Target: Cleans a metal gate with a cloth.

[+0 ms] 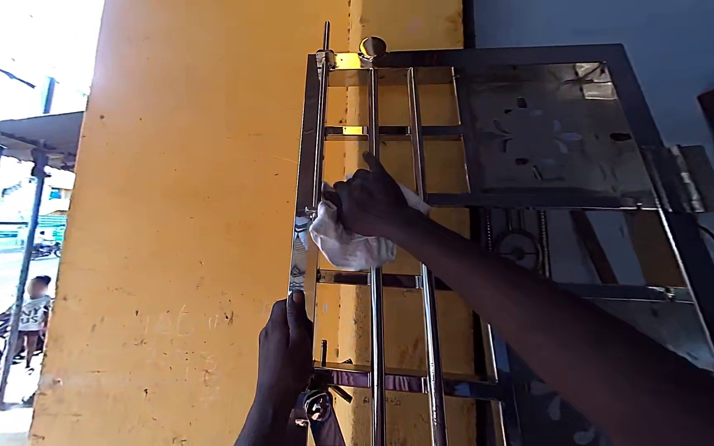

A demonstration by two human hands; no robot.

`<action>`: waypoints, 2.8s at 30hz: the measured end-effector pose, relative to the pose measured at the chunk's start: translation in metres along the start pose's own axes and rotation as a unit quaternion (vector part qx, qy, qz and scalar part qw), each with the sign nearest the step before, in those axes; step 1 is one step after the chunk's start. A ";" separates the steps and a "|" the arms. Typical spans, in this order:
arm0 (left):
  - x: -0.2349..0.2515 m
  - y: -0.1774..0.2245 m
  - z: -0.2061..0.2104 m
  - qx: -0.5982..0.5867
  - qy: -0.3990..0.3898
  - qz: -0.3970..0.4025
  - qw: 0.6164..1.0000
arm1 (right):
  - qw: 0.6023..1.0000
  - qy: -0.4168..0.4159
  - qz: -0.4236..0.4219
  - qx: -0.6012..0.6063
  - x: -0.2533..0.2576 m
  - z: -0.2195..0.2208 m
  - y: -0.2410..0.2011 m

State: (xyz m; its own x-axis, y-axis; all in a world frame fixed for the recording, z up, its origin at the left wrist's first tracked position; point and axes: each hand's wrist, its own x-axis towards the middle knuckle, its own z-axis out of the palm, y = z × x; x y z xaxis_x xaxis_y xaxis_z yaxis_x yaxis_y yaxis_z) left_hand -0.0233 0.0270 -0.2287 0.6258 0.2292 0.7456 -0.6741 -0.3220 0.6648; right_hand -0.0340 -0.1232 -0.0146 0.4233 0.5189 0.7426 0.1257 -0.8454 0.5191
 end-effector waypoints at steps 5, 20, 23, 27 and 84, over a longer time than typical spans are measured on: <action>-0.002 0.002 0.002 0.015 0.005 0.006 1.000 | 0.963 -0.259 -0.031 -0.064 0.045 -0.038 0.006; -0.006 0.016 -0.001 0.073 -0.015 -0.030 0.997 | 0.969 -0.179 -0.080 -0.149 0.032 -0.028 0.007; -0.004 0.019 -0.002 0.083 -0.015 -0.040 0.996 | 0.967 -0.215 0.026 -0.134 0.048 -0.030 -0.019; -0.004 0.018 -0.001 0.093 -0.020 -0.039 0.995 | 0.967 -0.198 0.012 -0.162 0.045 -0.020 -0.022; -0.004 0.013 0.003 0.128 0.011 -0.005 0.992 | 0.976 -0.159 -0.093 -0.115 0.059 -0.037 -0.005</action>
State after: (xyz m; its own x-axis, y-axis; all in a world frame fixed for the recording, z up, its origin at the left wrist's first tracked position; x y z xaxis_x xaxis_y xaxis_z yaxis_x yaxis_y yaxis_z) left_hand -0.0336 0.0192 -0.2234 0.6208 0.2525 0.7422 -0.5443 -0.5424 0.6399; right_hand -0.0428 -0.0836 0.0429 0.6734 0.5652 0.4766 0.0376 -0.6699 0.7415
